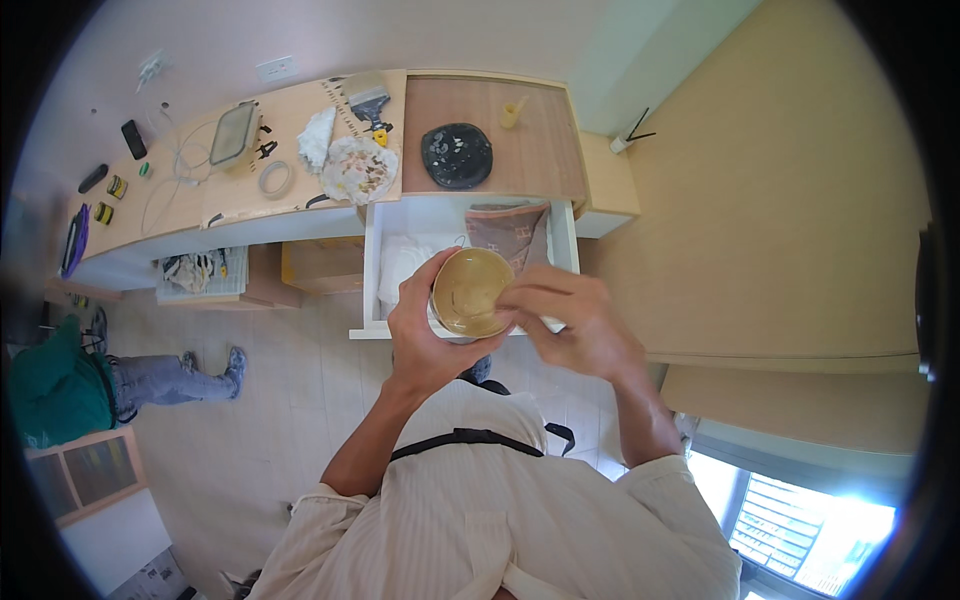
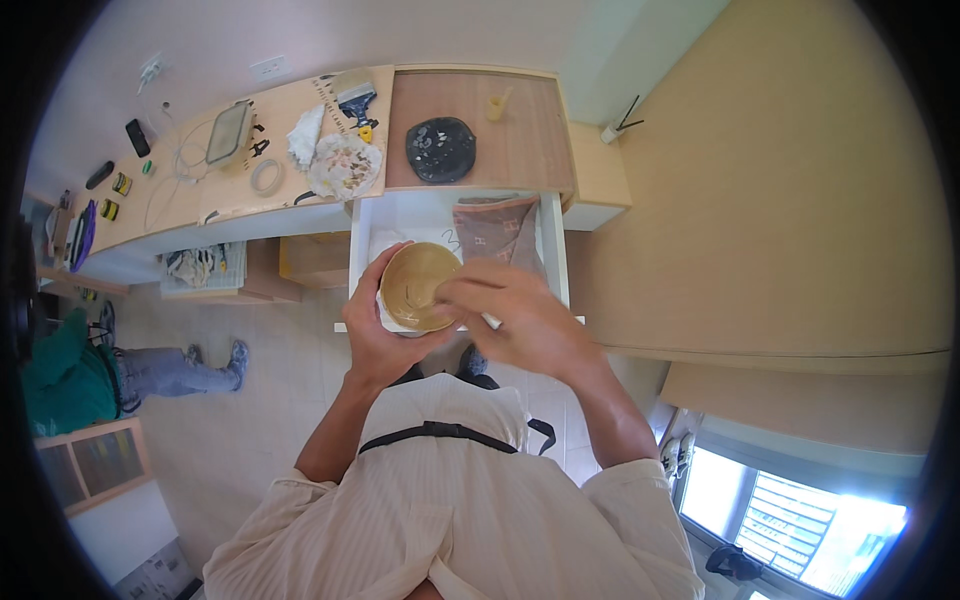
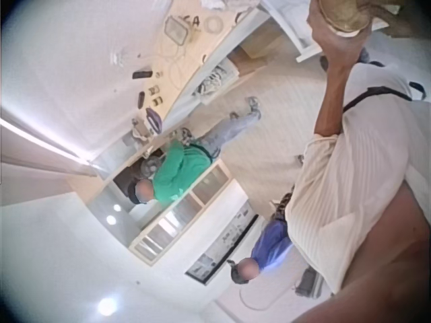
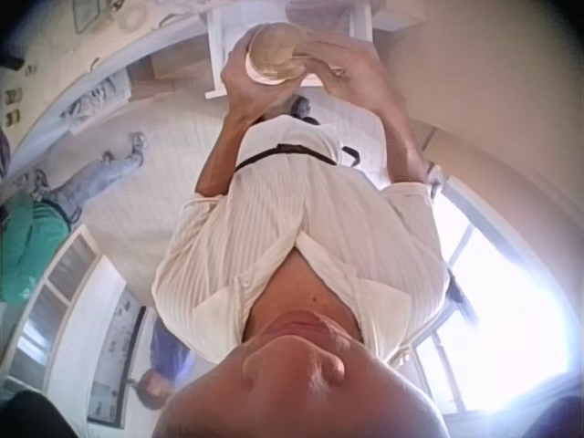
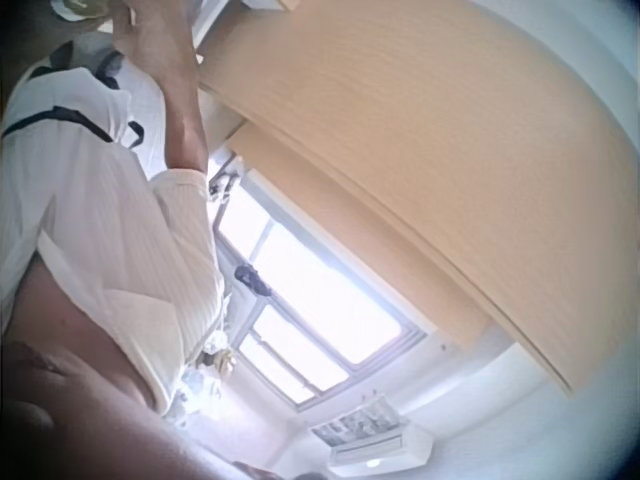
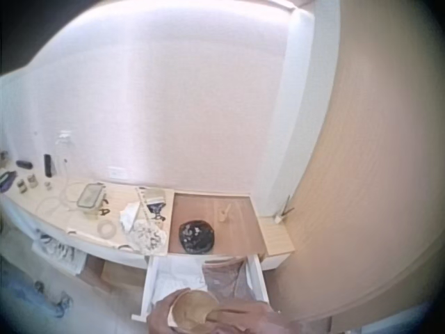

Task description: The person selects a paint can, pours paint into a small container, and stirs it with a wooden stick. They then move to a counter, place the container down, and continue stirring.

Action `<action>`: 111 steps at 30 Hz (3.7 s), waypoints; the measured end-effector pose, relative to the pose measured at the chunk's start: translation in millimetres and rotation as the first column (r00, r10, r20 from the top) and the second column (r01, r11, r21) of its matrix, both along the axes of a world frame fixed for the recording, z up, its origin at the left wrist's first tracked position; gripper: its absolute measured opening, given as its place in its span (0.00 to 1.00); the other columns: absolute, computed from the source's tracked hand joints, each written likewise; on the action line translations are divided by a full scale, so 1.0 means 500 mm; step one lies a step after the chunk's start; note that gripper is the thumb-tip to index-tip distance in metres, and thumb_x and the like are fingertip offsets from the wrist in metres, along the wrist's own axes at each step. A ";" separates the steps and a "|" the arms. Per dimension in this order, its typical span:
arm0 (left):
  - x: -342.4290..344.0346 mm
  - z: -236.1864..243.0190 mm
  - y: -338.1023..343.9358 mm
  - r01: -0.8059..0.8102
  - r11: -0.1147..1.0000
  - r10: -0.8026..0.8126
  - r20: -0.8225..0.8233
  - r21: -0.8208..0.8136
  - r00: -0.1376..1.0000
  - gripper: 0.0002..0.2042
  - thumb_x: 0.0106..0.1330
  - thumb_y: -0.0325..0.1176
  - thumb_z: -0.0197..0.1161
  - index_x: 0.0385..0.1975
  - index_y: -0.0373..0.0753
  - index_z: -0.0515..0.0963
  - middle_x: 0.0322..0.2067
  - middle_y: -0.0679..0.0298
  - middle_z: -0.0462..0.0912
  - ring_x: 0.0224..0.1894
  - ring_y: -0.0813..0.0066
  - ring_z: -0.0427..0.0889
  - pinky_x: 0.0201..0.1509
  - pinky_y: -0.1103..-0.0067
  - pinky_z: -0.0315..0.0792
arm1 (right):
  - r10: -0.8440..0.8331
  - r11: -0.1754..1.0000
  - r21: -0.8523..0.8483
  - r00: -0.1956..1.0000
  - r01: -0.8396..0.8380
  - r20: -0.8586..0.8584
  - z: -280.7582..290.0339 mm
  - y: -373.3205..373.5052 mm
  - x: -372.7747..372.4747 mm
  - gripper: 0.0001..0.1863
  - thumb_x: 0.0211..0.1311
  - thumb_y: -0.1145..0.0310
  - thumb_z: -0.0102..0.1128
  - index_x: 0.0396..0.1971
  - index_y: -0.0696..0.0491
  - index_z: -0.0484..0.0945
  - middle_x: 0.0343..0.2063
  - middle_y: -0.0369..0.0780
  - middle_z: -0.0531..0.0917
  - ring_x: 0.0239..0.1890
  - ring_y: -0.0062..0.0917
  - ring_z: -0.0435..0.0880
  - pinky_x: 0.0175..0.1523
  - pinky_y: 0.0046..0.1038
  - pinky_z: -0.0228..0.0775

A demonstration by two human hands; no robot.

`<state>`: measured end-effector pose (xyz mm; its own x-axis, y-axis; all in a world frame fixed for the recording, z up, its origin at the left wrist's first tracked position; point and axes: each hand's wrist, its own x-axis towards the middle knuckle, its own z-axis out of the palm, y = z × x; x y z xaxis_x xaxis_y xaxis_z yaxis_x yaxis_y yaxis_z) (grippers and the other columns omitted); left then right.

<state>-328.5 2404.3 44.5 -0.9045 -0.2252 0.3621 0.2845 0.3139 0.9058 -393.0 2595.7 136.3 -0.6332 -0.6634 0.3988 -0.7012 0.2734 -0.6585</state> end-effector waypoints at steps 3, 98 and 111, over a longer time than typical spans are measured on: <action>-0.001 0.004 0.006 0.006 1.000 -0.006 -0.016 -0.016 1.000 0.48 0.42 0.36 0.90 0.69 0.38 0.73 0.60 0.57 0.85 0.61 0.61 0.83 0.67 0.68 0.77 | -0.131 0.991 0.000 0.989 0.132 -0.063 -0.001 -0.011 -0.019 0.09 0.58 0.80 0.74 0.39 0.57 0.88 0.37 0.42 0.87 0.38 0.38 0.88 0.43 0.34 0.81; -0.020 0.033 -0.073 0.029 0.999 -0.034 -0.133 -0.038 0.991 0.48 0.43 0.36 0.92 0.67 0.35 0.73 0.59 0.54 0.84 0.60 0.62 0.86 0.66 0.68 0.78 | -0.311 0.888 -0.258 0.910 0.381 0.273 -0.060 0.012 0.061 0.06 0.69 0.83 0.68 0.43 0.66 0.88 0.33 0.44 0.89 0.34 0.23 0.88 0.38 0.23 0.77; -0.011 0.037 -0.060 0.008 0.999 -0.013 -0.137 -0.040 0.990 0.49 0.42 0.36 0.92 0.68 0.35 0.73 0.59 0.55 0.84 0.60 0.62 0.85 0.65 0.68 0.79 | -0.332 0.888 -0.233 0.904 0.395 0.268 -0.058 0.027 0.062 0.06 0.68 0.82 0.70 0.43 0.65 0.89 0.30 0.43 0.89 0.30 0.21 0.85 0.33 0.21 0.73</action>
<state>-334.1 2374.4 62.9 -0.8477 -0.1991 0.4916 0.4090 0.3446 0.8450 -361.9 2609.2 107.2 -0.8989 -0.2526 0.3580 -0.4204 0.2671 -0.8671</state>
